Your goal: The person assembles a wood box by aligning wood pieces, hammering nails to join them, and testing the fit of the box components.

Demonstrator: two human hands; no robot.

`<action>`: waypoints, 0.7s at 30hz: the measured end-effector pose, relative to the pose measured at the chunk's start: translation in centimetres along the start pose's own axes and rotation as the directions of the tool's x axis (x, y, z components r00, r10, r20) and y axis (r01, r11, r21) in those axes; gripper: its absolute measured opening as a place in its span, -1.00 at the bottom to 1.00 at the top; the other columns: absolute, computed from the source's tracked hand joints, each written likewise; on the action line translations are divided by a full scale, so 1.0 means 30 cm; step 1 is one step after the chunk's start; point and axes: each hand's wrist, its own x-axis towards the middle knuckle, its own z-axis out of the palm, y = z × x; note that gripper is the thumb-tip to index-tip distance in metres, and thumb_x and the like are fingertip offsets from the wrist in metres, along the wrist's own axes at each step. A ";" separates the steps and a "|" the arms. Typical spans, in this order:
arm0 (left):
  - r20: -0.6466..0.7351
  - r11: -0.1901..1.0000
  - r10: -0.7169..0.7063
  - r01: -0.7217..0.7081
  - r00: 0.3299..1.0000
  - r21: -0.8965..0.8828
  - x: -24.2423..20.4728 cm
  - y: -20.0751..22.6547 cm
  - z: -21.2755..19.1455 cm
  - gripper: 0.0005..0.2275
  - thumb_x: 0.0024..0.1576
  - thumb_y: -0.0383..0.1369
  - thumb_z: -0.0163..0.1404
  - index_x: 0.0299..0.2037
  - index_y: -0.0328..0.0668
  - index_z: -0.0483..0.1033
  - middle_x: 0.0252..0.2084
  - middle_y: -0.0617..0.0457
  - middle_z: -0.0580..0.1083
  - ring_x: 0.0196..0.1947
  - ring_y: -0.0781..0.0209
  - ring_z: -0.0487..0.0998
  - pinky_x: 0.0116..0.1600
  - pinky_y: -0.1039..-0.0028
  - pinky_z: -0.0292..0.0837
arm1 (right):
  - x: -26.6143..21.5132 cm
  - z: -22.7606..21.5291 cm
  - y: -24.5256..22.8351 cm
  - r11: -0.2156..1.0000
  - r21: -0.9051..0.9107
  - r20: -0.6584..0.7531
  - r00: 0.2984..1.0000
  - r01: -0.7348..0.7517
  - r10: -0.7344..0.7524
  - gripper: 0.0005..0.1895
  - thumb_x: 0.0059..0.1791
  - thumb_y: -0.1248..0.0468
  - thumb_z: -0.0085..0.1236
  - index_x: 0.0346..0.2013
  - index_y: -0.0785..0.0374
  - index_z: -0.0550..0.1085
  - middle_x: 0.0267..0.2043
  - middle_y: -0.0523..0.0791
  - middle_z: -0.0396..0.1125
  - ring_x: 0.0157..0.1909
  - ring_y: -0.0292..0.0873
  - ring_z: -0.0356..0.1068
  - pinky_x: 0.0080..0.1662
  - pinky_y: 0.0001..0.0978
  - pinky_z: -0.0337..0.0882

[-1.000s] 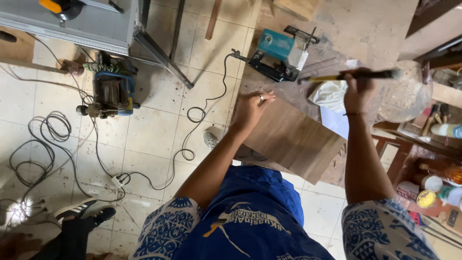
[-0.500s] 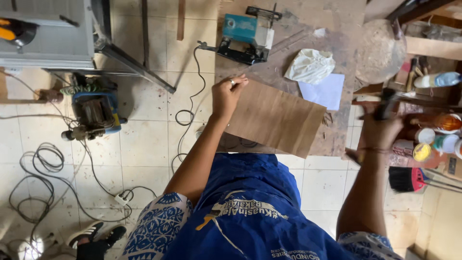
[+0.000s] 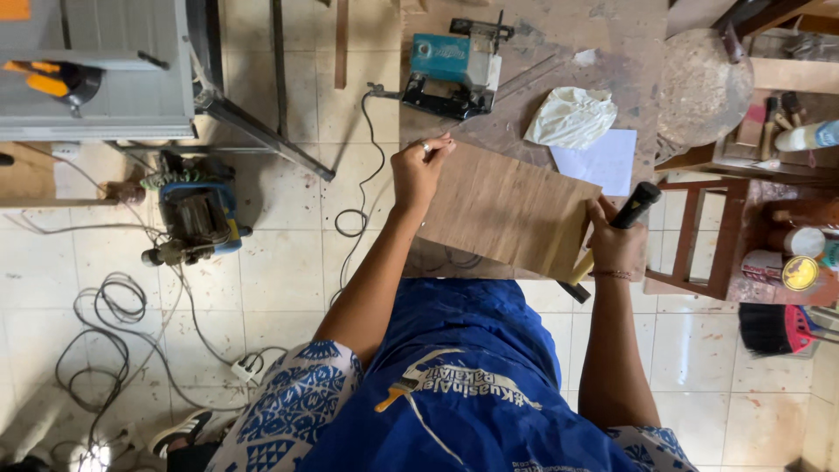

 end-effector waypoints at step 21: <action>-0.012 0.998 0.007 -0.007 1.000 -0.066 0.007 0.011 -0.014 -0.96 0.09 -0.40 0.27 -0.35 -0.14 0.69 -0.30 -0.01 0.66 -0.21 0.06 0.69 -0.14 0.47 0.62 | -0.055 0.015 -0.040 0.921 0.360 -0.101 0.987 0.150 -0.121 -0.73 0.09 0.23 0.34 0.07 0.19 0.59 -0.67 -0.09 0.33 -0.69 -0.25 0.34 -0.51 -0.55 0.28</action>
